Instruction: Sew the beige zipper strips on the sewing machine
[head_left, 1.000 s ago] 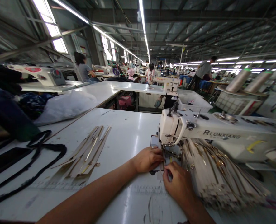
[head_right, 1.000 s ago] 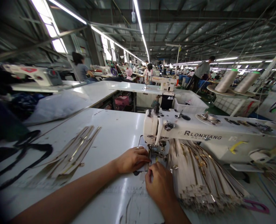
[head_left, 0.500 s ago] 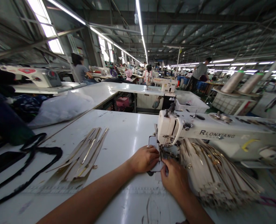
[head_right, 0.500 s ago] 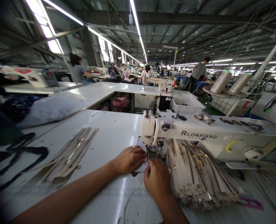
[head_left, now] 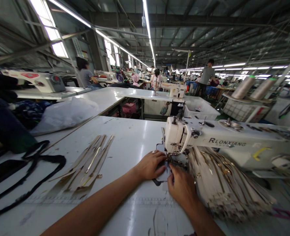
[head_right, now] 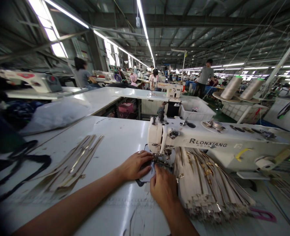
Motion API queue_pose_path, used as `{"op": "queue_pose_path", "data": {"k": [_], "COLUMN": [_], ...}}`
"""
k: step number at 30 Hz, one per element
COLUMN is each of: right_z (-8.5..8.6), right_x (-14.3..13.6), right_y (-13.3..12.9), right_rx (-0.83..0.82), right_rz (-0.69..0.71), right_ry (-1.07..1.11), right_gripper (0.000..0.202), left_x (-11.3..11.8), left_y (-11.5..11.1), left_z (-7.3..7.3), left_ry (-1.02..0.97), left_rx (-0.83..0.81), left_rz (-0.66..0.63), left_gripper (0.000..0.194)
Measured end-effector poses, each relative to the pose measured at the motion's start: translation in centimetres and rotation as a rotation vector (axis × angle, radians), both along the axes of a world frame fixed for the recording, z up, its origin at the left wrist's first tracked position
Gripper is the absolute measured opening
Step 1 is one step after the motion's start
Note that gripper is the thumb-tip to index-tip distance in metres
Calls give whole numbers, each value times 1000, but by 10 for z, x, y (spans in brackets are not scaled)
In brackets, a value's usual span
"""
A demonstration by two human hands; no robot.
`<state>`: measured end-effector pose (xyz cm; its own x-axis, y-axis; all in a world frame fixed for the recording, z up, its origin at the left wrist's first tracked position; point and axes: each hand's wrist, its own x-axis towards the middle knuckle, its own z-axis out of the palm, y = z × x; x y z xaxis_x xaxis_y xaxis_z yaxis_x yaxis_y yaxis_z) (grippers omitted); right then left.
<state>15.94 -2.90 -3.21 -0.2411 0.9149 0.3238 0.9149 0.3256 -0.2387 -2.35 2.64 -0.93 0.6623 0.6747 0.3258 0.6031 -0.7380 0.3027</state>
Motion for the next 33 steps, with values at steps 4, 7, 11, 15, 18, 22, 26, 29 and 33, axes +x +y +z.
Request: {"op": "queue_pose_path", "data": {"k": [4,7,11,15,18,22,26,29,33], "right_z": [-2,-2,-3,-2,-3,-4,-1,1,2], "right_x": [0,-1,-1,-2,-1,-2,-3,-4,-5], "right_y": [-4,-5,-6,-7,-8,-9,-12,-13,-13], "right_rx": [33,50,57,62,66,83,157,179,158], "right_rz": [10,7,12,22,21,37,105,169,213], "right_ry": [40,55,74,78,76,85,122,160,196], "right_gripper": [38,34,32,31,31,29,25,20,20], "left_x": [0,-1,-1,-2,-3,-2,-3,-3,-3], "left_y": [0,0,1,1,1,1,1,0,-1], "left_z": [0,0,-1,-2,-2,-1,-2,-2,-2], "left_ry": [-3,-16,-29,-13,-6,-2,1,6,18], "left_rx": [-8,-1,6,-12,-21,-21,-27,-27,-28], "left_rz": [9,1,-12,-11,-8,1,12,20,26], "left_gripper": [36,35,35,34,34,35,33,34,35]}}
